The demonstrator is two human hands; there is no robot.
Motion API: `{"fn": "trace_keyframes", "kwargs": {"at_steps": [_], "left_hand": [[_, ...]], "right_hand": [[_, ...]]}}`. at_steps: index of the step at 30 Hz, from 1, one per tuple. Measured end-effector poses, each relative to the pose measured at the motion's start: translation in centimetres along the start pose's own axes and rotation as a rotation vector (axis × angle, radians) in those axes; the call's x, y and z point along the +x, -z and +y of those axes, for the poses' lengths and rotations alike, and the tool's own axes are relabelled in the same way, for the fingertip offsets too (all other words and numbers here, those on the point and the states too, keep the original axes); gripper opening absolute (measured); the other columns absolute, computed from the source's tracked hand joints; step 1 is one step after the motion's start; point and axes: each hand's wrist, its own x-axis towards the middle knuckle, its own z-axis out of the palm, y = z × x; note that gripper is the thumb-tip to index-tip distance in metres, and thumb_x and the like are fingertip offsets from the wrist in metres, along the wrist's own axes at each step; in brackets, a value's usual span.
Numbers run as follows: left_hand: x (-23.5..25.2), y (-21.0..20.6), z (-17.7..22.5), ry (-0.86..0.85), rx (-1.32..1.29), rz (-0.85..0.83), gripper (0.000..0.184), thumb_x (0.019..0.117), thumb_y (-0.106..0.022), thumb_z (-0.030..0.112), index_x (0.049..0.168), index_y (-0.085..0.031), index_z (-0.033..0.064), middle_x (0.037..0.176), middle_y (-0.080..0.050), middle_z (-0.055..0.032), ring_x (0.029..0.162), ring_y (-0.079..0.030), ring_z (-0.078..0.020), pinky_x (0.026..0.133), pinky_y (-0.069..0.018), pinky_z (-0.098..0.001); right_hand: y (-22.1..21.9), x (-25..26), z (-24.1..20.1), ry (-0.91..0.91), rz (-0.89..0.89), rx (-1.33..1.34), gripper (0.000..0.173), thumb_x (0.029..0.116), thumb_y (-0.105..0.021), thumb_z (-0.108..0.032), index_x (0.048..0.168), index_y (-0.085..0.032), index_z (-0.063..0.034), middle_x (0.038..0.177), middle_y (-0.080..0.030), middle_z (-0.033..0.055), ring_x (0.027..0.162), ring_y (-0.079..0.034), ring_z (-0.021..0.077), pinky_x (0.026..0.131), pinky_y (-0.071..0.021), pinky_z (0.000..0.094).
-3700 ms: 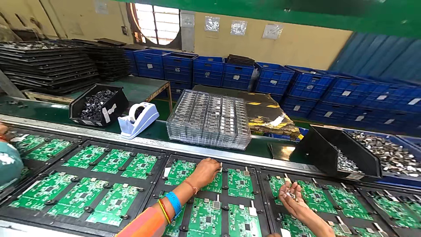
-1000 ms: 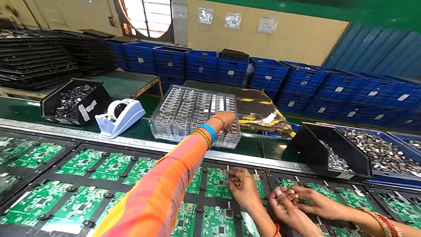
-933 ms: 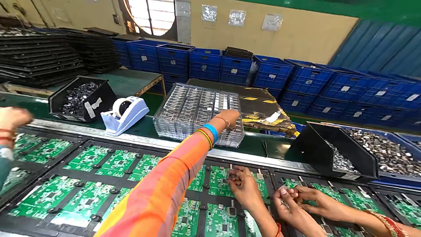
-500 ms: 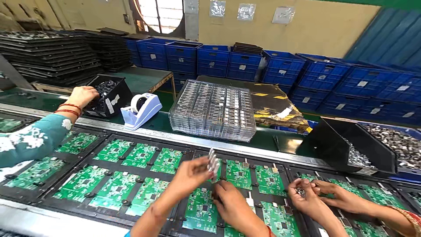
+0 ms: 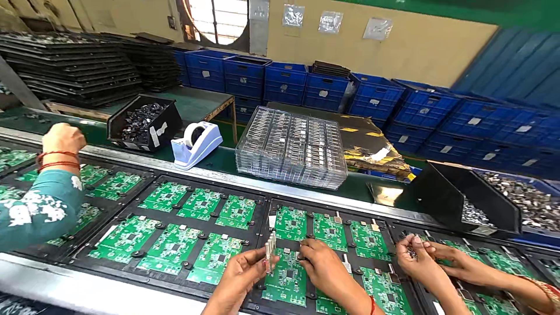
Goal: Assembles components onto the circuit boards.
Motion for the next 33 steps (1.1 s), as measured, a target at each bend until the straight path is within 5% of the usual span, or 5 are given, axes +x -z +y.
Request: {"fn": "trace_keyframes", "kwargs": {"at_steps": [5,10,15,20,33], "left_hand": [[0.2,-0.2,-0.3,0.115,-0.230,-0.062,0.021,0.0975,-0.052,0.000,0.110,-0.068,-0.0032,0.109,-0.076,-0.0176,0.101,-0.076,-0.0258,0.096,-0.0599,-0.0362],[0.5,-0.7,-0.6,0.187,-0.462,-0.116,0.020,0.0961,-0.053,0.002,0.105,-0.071,-0.0020,0.109,-0.076,-0.0207,0.101,-0.076,-0.0284,0.096,-0.0601,-0.0380],[0.7,-1.3,-0.7,0.197,-0.546,-0.096,0.019,0.0971,-0.056,0.002,0.108,-0.071,-0.0031,0.112,-0.075,-0.0223,0.103,-0.075,-0.0300,0.096,-0.0601,-0.0381],[0.7,-1.7,-1.3,0.118,-0.435,-0.044,0.022,0.0992,-0.048,-0.001,0.109,-0.067,-0.0048,0.113,-0.074,-0.0224,0.103,-0.075,-0.0299,0.097,-0.0600,-0.0377],[0.7,-1.6,-1.8,0.066,-0.268,-0.051,0.019,0.0982,-0.056,-0.001,0.114,-0.065,-0.0066,0.117,-0.074,-0.0200,0.105,-0.075,-0.0271,0.098,-0.0589,-0.0364]], "right_hand": [[0.4,-0.4,0.0,-0.004,0.058,-0.048,0.018,0.0946,-0.063,-0.013,0.102,-0.077,-0.0035,0.127,-0.063,0.0251,0.115,-0.062,0.0422,0.096,-0.0518,0.0528],[0.8,-0.5,-1.1,0.107,0.136,0.171,0.046,0.0925,-0.068,-0.010,0.137,-0.060,-0.0025,0.142,-0.055,0.0243,0.109,-0.068,0.0324,0.090,-0.0592,0.0422],[0.2,0.1,-1.1,0.136,0.229,0.264,0.029,0.0892,-0.067,-0.002,0.118,-0.070,0.0017,0.132,-0.061,0.0250,0.101,-0.071,0.0287,0.087,-0.0602,0.0371],[3.6,4.0,2.9,-0.186,0.111,0.125,0.033,0.0977,-0.058,-0.006,0.128,-0.067,0.0025,0.137,-0.056,0.0243,0.107,-0.067,0.0309,0.096,-0.0561,0.0412],[3.5,9.0,7.0,-0.270,-0.117,-0.209,0.028,0.0978,-0.060,-0.010,0.122,-0.073,-0.0042,0.122,-0.065,0.0234,0.119,-0.060,0.0404,0.100,-0.0478,0.0553]]}}
